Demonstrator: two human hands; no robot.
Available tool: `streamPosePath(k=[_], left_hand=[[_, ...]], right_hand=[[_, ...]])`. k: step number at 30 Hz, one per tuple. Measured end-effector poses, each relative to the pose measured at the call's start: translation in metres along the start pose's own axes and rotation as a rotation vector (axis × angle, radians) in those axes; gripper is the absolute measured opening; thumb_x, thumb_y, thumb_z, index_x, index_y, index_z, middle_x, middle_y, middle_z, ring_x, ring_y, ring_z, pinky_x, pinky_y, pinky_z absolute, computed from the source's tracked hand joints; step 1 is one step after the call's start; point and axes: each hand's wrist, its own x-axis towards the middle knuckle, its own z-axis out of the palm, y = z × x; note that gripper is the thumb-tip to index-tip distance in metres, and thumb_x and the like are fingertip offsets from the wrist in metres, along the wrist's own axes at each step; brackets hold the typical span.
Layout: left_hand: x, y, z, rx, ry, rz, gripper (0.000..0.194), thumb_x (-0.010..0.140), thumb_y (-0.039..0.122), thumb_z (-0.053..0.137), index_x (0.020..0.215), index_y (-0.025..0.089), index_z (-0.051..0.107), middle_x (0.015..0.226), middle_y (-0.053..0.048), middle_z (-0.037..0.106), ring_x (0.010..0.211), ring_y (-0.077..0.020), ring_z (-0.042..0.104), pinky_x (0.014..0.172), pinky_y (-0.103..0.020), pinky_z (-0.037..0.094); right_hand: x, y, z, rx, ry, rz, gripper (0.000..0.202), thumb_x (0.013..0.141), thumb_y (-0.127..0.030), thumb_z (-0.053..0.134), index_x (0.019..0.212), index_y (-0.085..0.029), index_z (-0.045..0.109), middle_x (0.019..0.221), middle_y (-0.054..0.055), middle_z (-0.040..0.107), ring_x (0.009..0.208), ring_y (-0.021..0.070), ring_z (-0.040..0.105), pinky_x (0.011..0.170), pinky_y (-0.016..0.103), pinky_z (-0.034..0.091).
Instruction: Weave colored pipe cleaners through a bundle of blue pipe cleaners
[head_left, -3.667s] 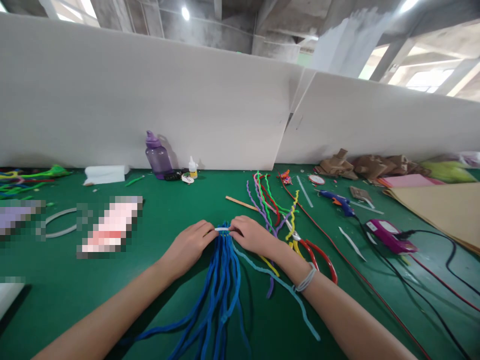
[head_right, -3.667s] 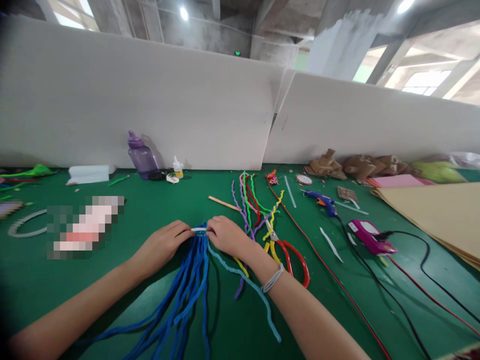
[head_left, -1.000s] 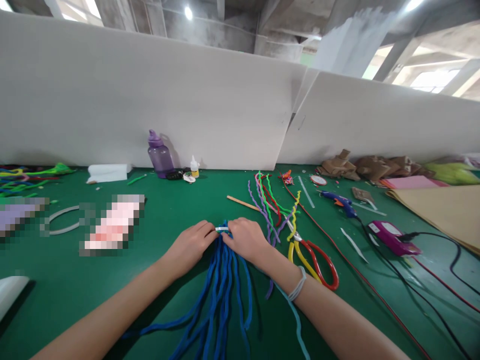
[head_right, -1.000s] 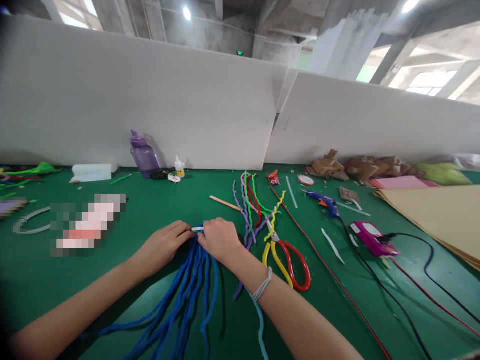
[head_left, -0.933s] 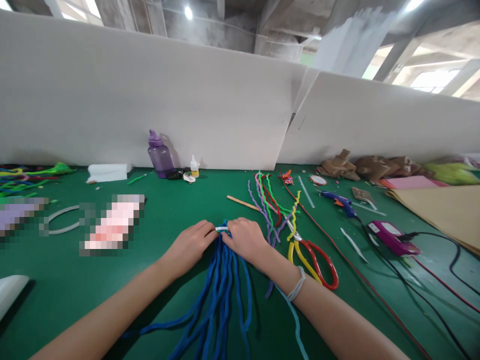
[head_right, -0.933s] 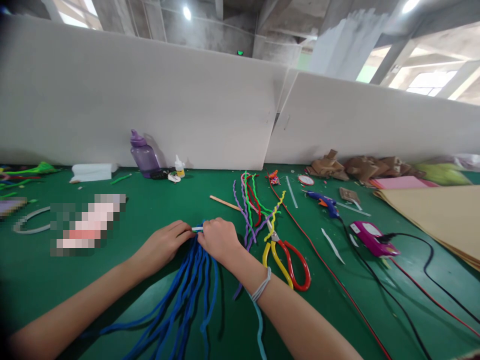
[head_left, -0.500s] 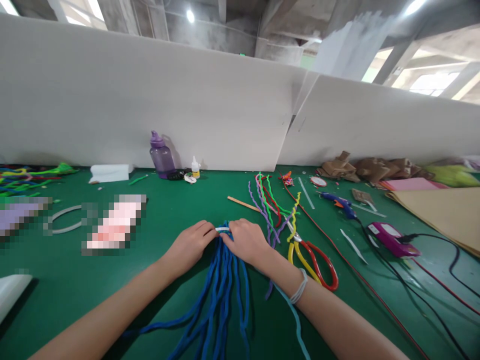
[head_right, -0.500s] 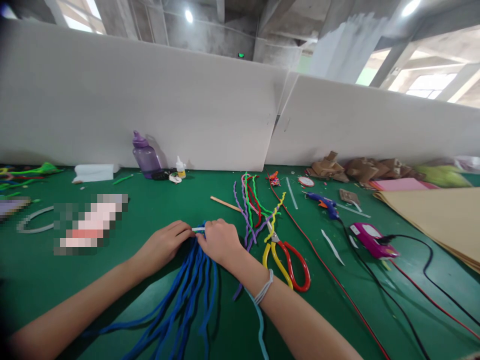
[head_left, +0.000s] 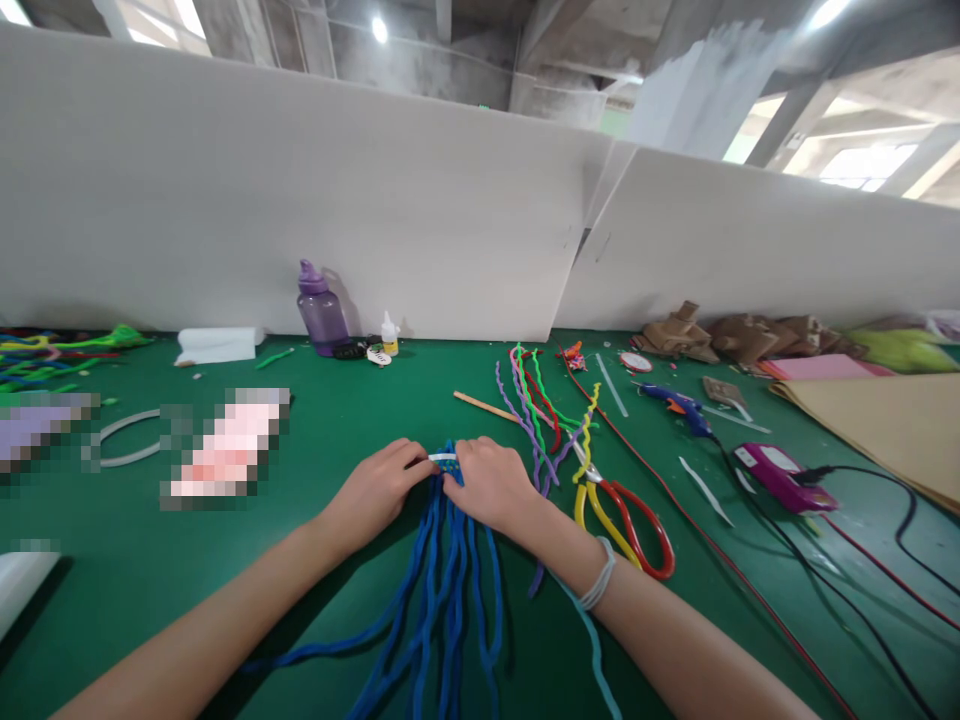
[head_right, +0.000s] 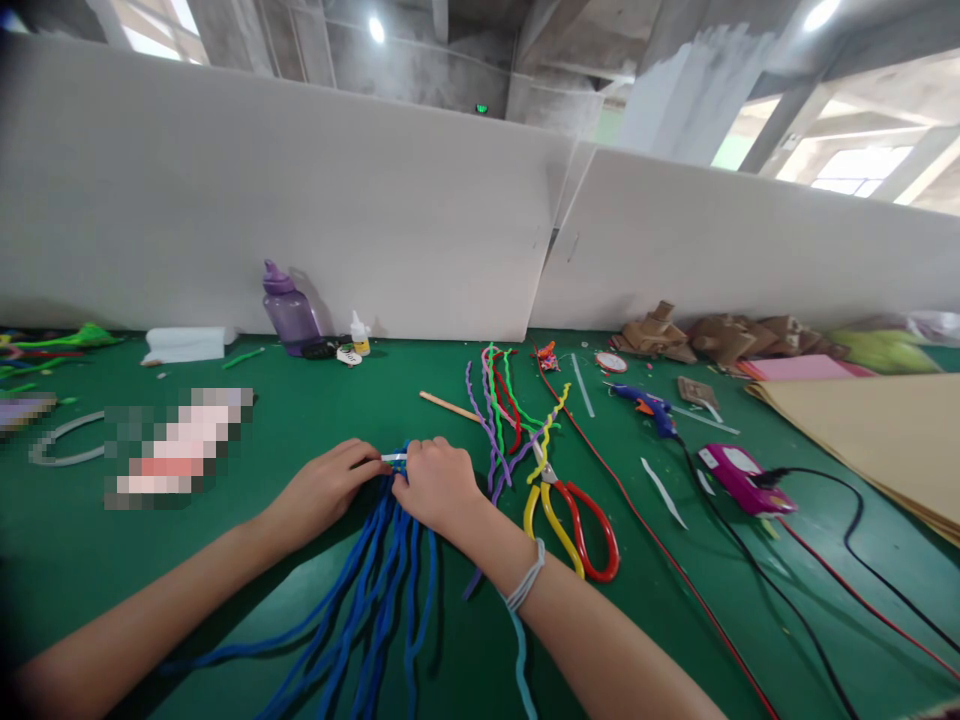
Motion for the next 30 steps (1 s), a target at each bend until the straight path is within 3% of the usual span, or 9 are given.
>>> streamPosePath(k=[11, 20, 30], left_hand=[[0.001, 0.0, -0.002, 0.031, -0.023, 0.044, 0.032, 0.088, 0.003, 0.039, 0.107, 0.019, 0.059, 0.095, -0.006, 0.055, 0.088, -0.0189, 0.048, 0.077, -0.031, 0.044], [0.005, 0.005, -0.007, 0.106, -0.073, 0.103, 0.02, 0.092, 0.012, 0.043, 0.097, 0.018, 0.061, 0.09, -0.006, 0.054, 0.084, -0.0197, 0.047, 0.072, -0.031, 0.042], [0.003, 0.004, -0.005, 0.081, -0.05, 0.067, 0.02, 0.092, 0.011, 0.044, 0.099, 0.017, 0.061, 0.09, -0.006, 0.053, 0.084, -0.0198, 0.047, 0.072, -0.031, 0.042]], right_hand=[[-0.001, 0.001, -0.003, -0.001, -0.03, 0.001, 0.024, 0.085, -0.036, 0.048, 0.095, -0.016, 0.057, 0.093, 0.01, 0.065, 0.093, 0.0248, 0.059, 0.068, 0.033, 0.048], [-0.007, -0.001, -0.007, 0.017, -0.055, -0.029, 0.03, 0.082, -0.037, 0.05, 0.099, -0.014, 0.056, 0.097, 0.013, 0.063, 0.096, 0.0277, 0.056, 0.07, 0.037, 0.049], [-0.009, 0.0, -0.015, 0.063, -0.122, -0.048, 0.049, 0.077, -0.052, 0.057, 0.104, -0.012, 0.056, 0.104, 0.016, 0.061, 0.099, 0.0307, 0.054, 0.074, 0.04, 0.049]])
